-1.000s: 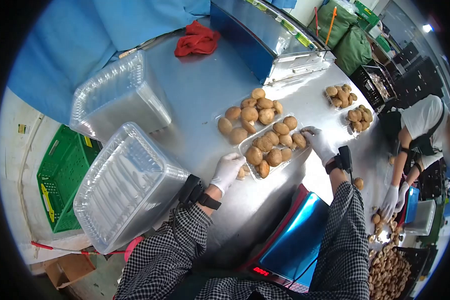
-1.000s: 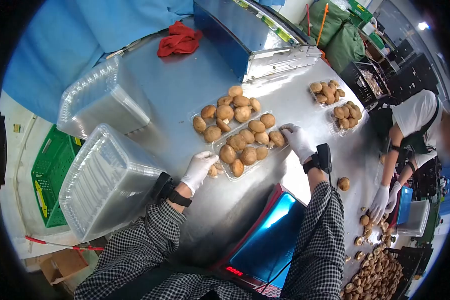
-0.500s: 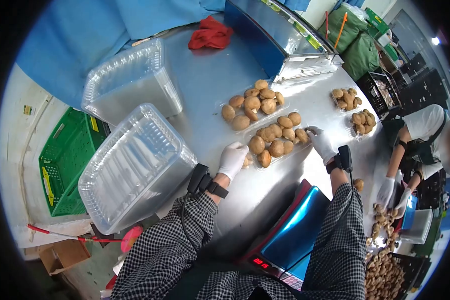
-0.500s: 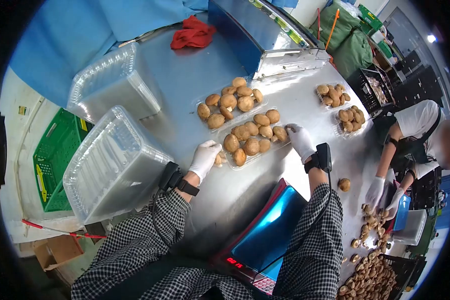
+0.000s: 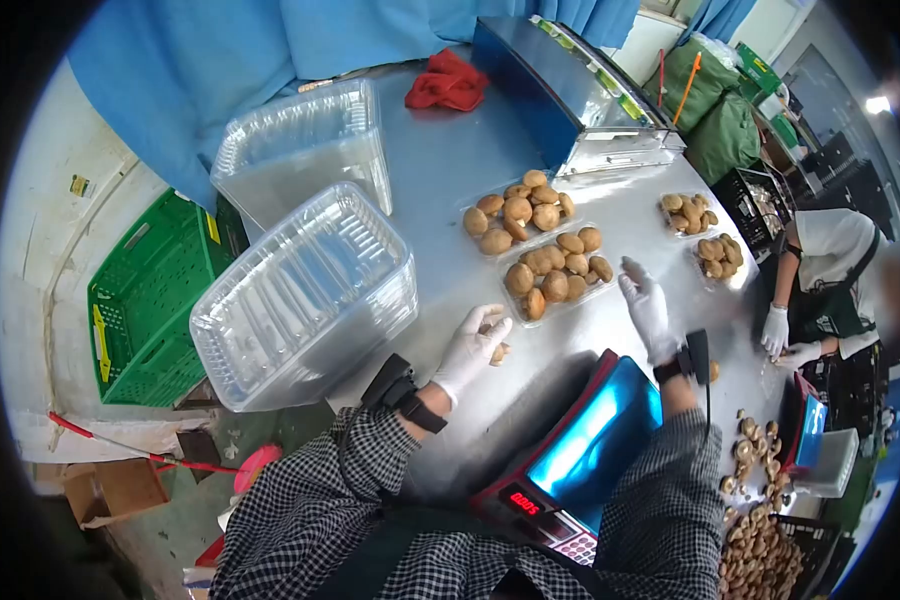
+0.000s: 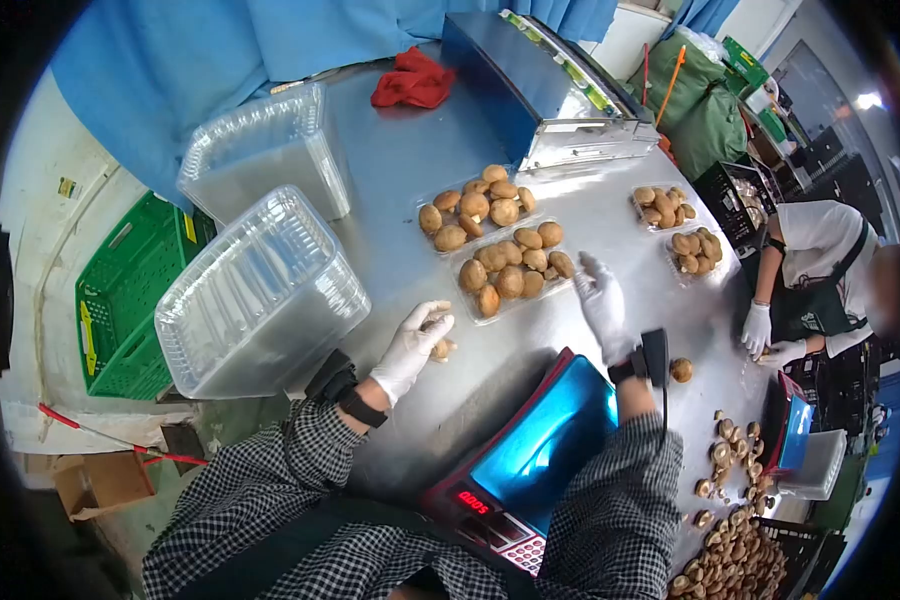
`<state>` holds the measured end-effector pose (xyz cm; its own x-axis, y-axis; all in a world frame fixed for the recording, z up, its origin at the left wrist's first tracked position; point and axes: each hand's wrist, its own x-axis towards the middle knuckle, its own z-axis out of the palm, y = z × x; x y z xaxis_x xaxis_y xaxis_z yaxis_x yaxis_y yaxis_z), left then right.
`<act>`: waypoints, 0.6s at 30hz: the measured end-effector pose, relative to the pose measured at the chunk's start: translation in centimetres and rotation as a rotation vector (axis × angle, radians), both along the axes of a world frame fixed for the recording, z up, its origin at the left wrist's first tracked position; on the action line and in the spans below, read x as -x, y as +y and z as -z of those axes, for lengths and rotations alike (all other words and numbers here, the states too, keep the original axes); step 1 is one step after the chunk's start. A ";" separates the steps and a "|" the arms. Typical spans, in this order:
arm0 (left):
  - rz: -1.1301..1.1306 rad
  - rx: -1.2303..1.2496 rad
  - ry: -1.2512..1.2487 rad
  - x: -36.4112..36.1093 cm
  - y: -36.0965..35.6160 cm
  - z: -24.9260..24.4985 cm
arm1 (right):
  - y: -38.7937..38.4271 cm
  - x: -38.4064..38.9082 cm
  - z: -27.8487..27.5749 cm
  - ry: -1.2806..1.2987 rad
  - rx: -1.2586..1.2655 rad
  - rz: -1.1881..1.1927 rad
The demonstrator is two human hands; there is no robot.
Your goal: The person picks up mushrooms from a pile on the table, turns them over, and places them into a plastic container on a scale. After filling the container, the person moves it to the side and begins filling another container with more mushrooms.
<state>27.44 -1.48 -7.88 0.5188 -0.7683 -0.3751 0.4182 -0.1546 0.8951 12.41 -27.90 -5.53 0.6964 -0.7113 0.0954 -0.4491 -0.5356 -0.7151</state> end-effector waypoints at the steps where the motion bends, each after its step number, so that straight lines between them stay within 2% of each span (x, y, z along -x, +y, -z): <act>1: 0.003 0.076 0.097 0.4 0.6 -1.4 | 2.7 0.3 -1.1 -0.155 -0.112 -0.058; 2: 0.006 0.080 0.102 1.1 1.0 -2.9 | 6.9 0.2 -4.5 -0.161 -0.303 -0.087; 4: 0.043 0.331 0.411 2.5 1.1 -5.3 | 13.5 0.8 -10.0 0.040 -0.228 -0.305; 5: 0.038 0.333 0.413 3.5 0.7 -4.7 | 14.8 1.2 -8.8 -0.027 -0.006 -0.498; 6: 0.084 0.392 0.449 4.6 0.1 -3.2 | 16.5 1.5 -8.8 0.011 0.167 -0.474; 7: 0.119 0.454 0.475 5.0 0.1 -3.9 | 18.2 1.7 -8.9 0.038 0.340 -0.459; 8: 0.182 0.480 0.597 5.7 0.7 -4.7 | 18.7 2.5 -9.0 0.033 0.353 -0.417; 9: 0.245 0.512 0.717 6.0 2.0 -7.9 | 18.9 3.5 -9.2 0.028 0.366 -0.377; 10: 0.305 0.305 0.376 6.1 3.4 -10.1 | 19.6 4.5 -9.9 -0.043 0.301 -0.325; 11: 0.543 0.395 0.153 4.7 5.3 -12.5 | 20.0 5.6 -10.2 -0.057 0.149 -0.255; 13: 0.438 0.481 -0.141 3.7 7.1 -12.2 | 21.3 8.1 -10.8 -0.162 -0.087 -0.110; 15: 0.109 0.252 -1.043 -0.4 9.8 -14.1 | 22.8 10.6 -11.5 -0.320 -0.358 -0.057; 17: -0.216 0.109 -1.662 -4.4 11.8 -15.1 | 24.3 13.2 -11.4 -0.413 -0.445 -0.035; 18: -0.199 -0.006 -1.680 -6.0 12.9 -15.0 | 24.8 14.5 -11.0 -0.431 -0.504 0.008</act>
